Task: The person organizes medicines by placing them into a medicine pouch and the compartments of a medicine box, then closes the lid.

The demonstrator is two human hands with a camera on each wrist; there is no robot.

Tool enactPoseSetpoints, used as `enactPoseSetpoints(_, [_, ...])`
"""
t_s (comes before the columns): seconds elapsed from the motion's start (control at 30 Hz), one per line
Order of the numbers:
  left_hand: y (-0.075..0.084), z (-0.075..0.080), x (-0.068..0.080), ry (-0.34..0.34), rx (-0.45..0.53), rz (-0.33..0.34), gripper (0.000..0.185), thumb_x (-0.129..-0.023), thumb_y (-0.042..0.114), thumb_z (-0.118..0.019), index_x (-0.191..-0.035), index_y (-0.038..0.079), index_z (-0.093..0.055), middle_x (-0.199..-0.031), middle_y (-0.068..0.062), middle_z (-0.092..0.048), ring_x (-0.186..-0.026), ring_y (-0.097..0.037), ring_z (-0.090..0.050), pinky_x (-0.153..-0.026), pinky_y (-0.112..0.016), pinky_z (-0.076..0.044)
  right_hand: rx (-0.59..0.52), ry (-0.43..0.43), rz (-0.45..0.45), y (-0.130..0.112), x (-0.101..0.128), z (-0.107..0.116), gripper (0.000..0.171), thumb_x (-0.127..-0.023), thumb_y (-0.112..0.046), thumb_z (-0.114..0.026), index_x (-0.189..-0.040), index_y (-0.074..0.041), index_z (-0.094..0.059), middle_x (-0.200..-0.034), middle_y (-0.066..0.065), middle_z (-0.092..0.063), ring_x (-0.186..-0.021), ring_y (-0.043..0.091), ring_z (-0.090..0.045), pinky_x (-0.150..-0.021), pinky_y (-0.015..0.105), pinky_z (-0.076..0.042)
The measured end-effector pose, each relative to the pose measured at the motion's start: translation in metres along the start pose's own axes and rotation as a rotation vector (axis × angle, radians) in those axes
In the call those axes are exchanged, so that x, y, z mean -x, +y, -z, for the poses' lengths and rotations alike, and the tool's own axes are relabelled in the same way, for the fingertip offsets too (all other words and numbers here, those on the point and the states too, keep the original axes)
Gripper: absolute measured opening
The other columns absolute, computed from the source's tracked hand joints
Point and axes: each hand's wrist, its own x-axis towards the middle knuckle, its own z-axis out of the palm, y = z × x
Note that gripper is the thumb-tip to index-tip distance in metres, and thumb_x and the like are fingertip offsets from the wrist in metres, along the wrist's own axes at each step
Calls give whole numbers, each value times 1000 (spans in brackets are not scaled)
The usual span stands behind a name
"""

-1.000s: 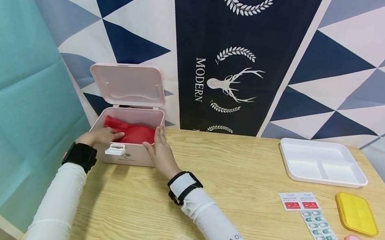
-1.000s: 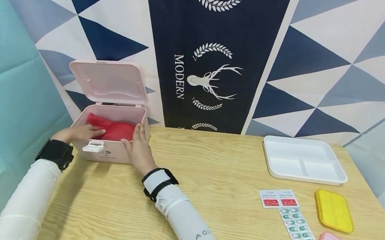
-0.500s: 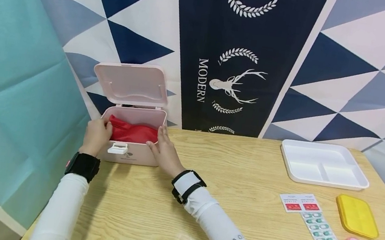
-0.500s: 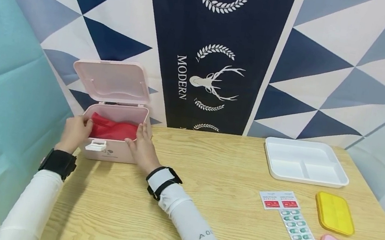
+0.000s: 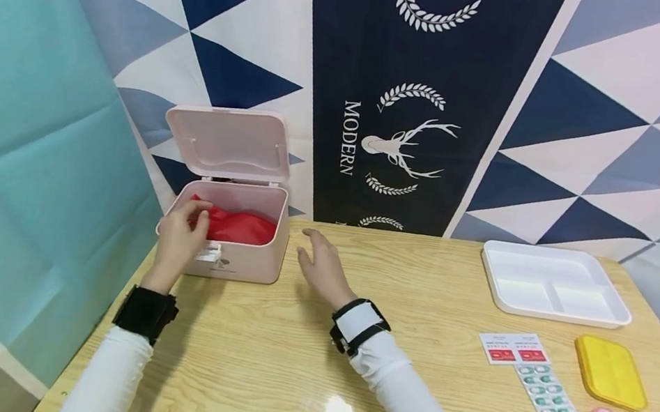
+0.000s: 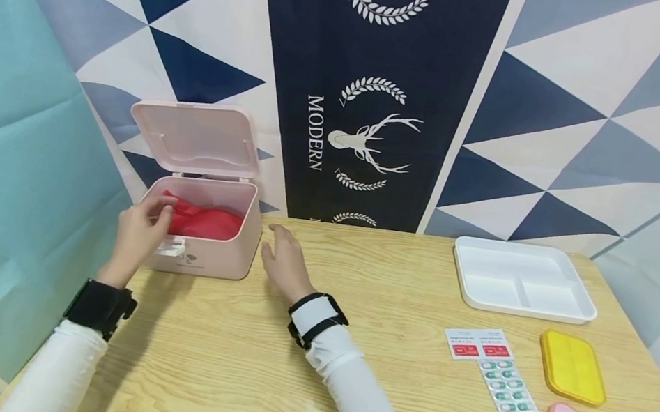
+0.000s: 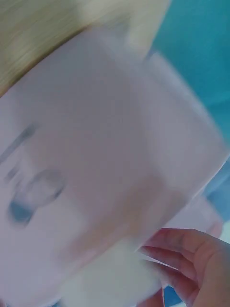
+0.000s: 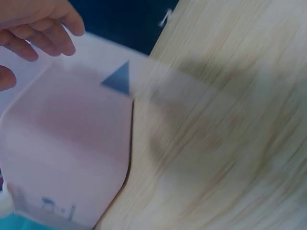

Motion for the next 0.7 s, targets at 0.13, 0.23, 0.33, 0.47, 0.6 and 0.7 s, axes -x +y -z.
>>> enactPoseSetpoints(0.13, [22,-15,8,-61,116,-35,20,-86,2,-53,-101,-1,-65,-96,-17,-68,-85,-26,-65,-65,-14,-41,8,38,-44,16,7,19,37,-92,-11,-50,-127,2,-47,-128,20,-52,-115,34,-51,-95,44,-44])
enactPoseSetpoints(0.23, [37,-29,15,-120,198,-56,21,-85,1,-54,-104,0,-64,-100,-15,-68,-89,-25,-65,-70,-17,-47,24,71,-67,30,14,35,36,-91,-10,-51,-125,2,-48,-127,20,-52,-112,34,-52,-93,44,-45])
enactPoseSetpoints(0.33, [49,-46,22,-163,241,-99,22,-85,1,-55,-105,0,-64,-102,-15,-67,-92,-26,-63,-77,-32,-51,42,108,-92,46,21,53,36,-90,-9,-51,-124,4,-48,-125,22,-53,-110,36,-53,-91,45,-45])
enactPoseSetpoints(0.47, [62,-70,31,-205,221,-190,25,-85,2,-56,-108,3,-63,-107,-13,-65,-102,-26,-59,-89,-40,-46,60,164,-135,67,32,83,35,-89,-6,-50,-122,8,-48,-123,25,-52,-108,40,-53,-90,47,-45])
enactPoseSetpoints(0.6, [72,-95,39,-220,155,-268,24,-85,4,-55,-108,5,-64,-111,-10,-64,-112,-28,-54,-98,-47,-37,100,221,-185,92,46,115,34,-88,-3,-48,-120,10,-48,-121,30,-52,-106,44,-53,-90,49,-44])
enactPoseSetpoints(0.7, [80,-113,44,-232,153,-290,24,-84,3,-54,-107,4,-64,-111,-11,-64,-115,-31,-51,-101,-48,-34,150,264,-216,110,58,139,34,-88,-2,-47,-119,12,-47,-119,33,-51,-103,46,-53,-89,51,-43])
